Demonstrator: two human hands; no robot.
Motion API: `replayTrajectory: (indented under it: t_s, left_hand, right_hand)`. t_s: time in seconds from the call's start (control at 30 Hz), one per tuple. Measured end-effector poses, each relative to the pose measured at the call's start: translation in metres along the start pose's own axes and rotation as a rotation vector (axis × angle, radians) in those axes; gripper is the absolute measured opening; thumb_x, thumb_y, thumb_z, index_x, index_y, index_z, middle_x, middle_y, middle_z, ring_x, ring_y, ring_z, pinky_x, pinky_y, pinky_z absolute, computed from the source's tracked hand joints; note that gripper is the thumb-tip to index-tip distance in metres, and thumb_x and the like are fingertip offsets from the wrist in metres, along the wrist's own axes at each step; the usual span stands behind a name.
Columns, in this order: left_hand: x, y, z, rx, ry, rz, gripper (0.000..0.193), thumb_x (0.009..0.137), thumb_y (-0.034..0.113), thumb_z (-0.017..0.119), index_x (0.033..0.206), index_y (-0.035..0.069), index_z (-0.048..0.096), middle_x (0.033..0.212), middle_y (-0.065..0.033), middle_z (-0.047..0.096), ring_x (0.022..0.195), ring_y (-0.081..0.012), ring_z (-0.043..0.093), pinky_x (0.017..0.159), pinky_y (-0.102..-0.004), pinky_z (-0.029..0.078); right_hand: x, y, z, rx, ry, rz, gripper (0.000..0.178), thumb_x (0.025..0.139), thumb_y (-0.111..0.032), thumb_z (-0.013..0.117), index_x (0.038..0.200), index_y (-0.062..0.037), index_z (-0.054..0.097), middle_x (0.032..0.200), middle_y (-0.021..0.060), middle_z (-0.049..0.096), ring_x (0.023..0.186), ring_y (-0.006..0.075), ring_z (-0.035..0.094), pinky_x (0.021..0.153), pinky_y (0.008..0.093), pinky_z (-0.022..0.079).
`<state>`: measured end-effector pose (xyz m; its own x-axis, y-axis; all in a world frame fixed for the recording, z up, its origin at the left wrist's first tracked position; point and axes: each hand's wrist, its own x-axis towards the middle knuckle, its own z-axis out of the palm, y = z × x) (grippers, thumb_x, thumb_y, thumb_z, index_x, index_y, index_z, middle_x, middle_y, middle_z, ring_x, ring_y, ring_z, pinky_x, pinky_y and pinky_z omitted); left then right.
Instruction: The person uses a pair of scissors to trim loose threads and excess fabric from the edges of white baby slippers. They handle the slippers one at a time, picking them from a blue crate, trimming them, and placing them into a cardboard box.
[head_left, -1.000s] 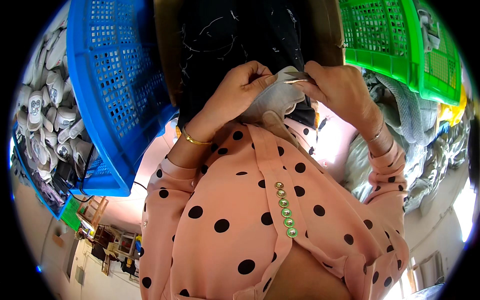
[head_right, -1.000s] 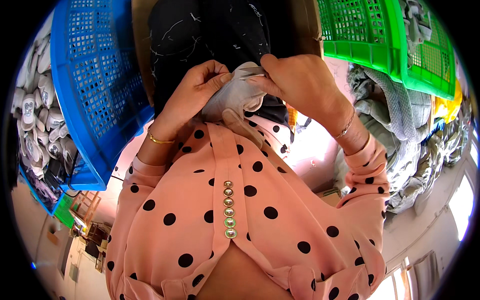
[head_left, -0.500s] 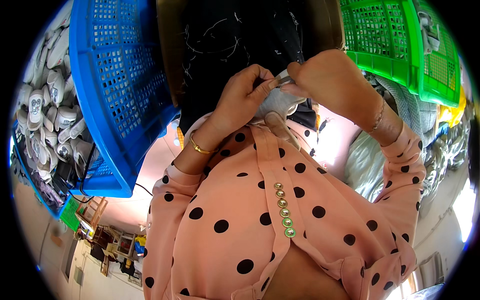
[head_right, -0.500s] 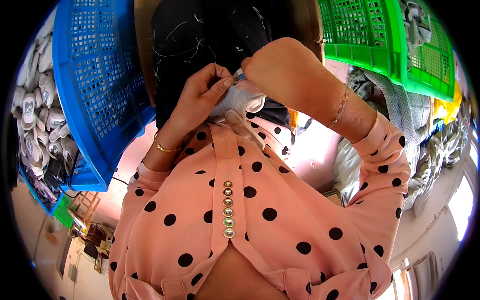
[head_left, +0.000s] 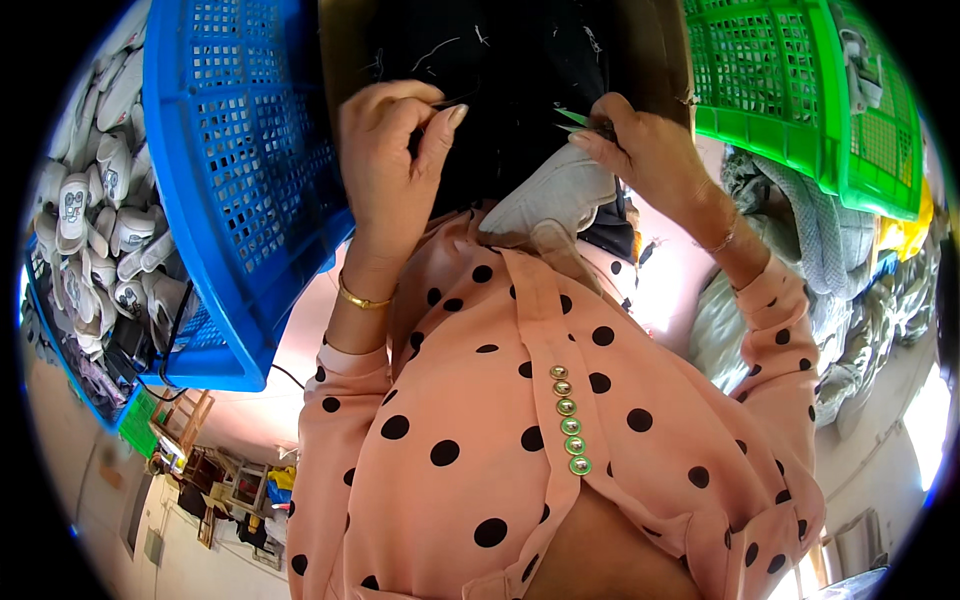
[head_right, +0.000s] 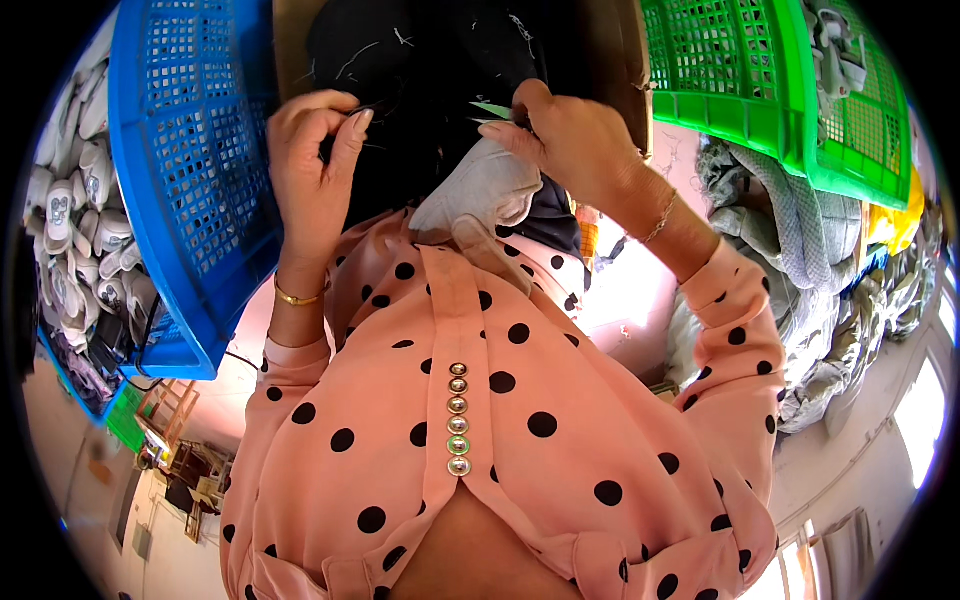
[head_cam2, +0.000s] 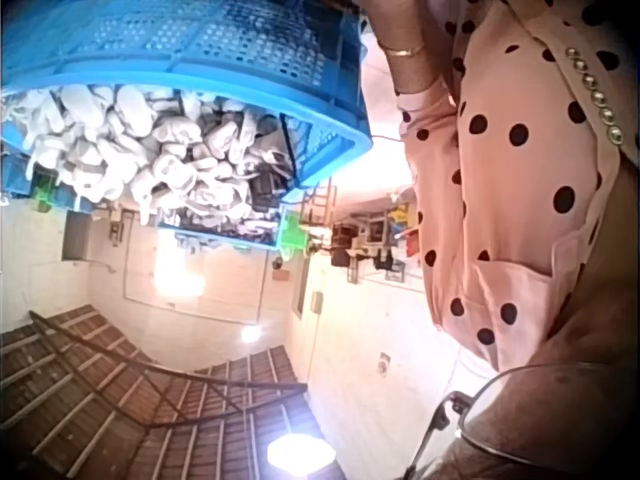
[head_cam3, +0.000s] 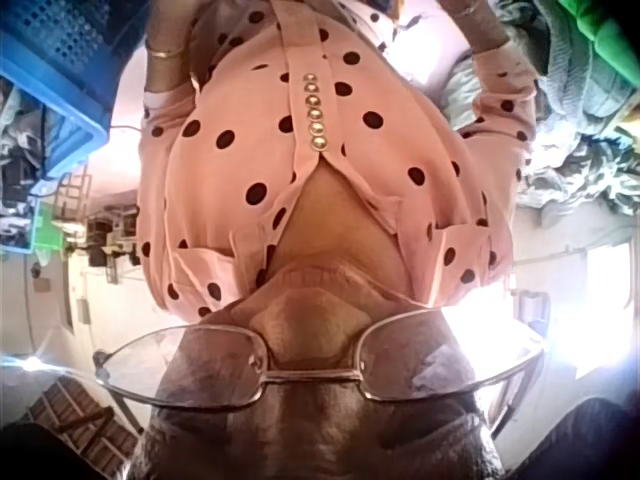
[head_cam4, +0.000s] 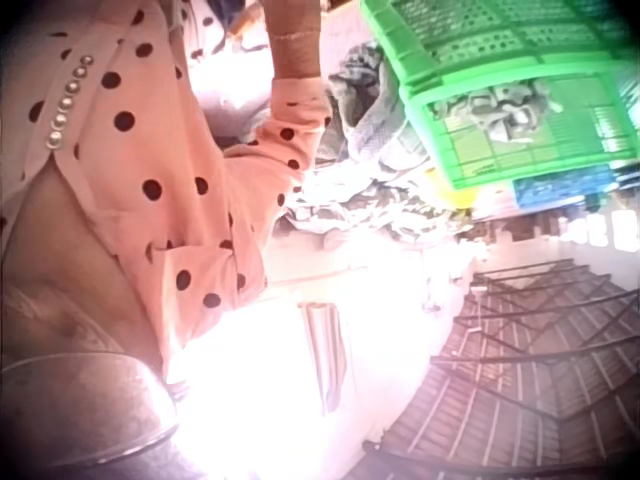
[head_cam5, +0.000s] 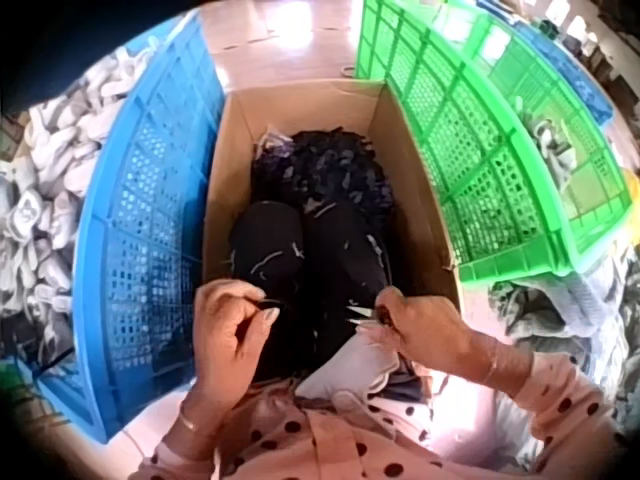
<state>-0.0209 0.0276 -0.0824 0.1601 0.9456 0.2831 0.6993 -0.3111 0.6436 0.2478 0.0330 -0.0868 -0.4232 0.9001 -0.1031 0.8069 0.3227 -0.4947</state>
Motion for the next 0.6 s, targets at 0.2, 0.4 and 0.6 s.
replayTrajectory:
  t_s: [0.2, 0.4, 0.6]
  left_hand:
    - [-0.019, 0.011, -0.012, 0.098, -0.071, 0.12, 0.047, 0.075, 0.002, 0.071, 0.118, 0.018, 0.066, 0.13, -0.0053, 0.058, 0.123, -0.0305, 0.048, 0.104, -0.0441, 0.037]
    - [-0.049, 0.032, -0.011, -0.061, -0.327, 0.101, 0.054, 0.071, 0.009, 0.079, 0.122, 0.014, 0.063, 0.115, -0.0047, 0.066, 0.117, -0.0264, 0.054, 0.111, -0.0508, 0.032]
    - [-0.057, 0.028, -0.018, -0.188, -0.336, 0.01, 0.039, 0.077, 0.006, 0.074, 0.115, 0.008, 0.067, 0.111, -0.0081, 0.068, 0.11, -0.0276, 0.059, 0.105, -0.0442, 0.039]
  right_hand:
    - [0.005, 0.001, 0.019, 0.036, 0.123, 0.042, 0.045, 0.093, -0.048, 0.059, 0.083, -0.0043, 0.06, 0.058, 0.0111, 0.061, 0.053, 0.0313, 0.063, 0.049, 0.0388, 0.05]
    - [0.021, -0.008, 0.023, 0.045, 0.085, 0.141, 0.047, 0.093, -0.05, 0.058, 0.077, -0.0056, 0.061, 0.052, 0.0095, 0.058, 0.052, 0.0295, 0.063, 0.05, 0.0382, 0.05]
    - [0.028, -0.011, 0.031, 0.011, 0.112, 0.191, 0.054, 0.094, -0.055, 0.054, 0.075, -0.0051, 0.059, 0.055, 0.0109, 0.059, 0.055, 0.0317, 0.064, 0.051, 0.0391, 0.05]
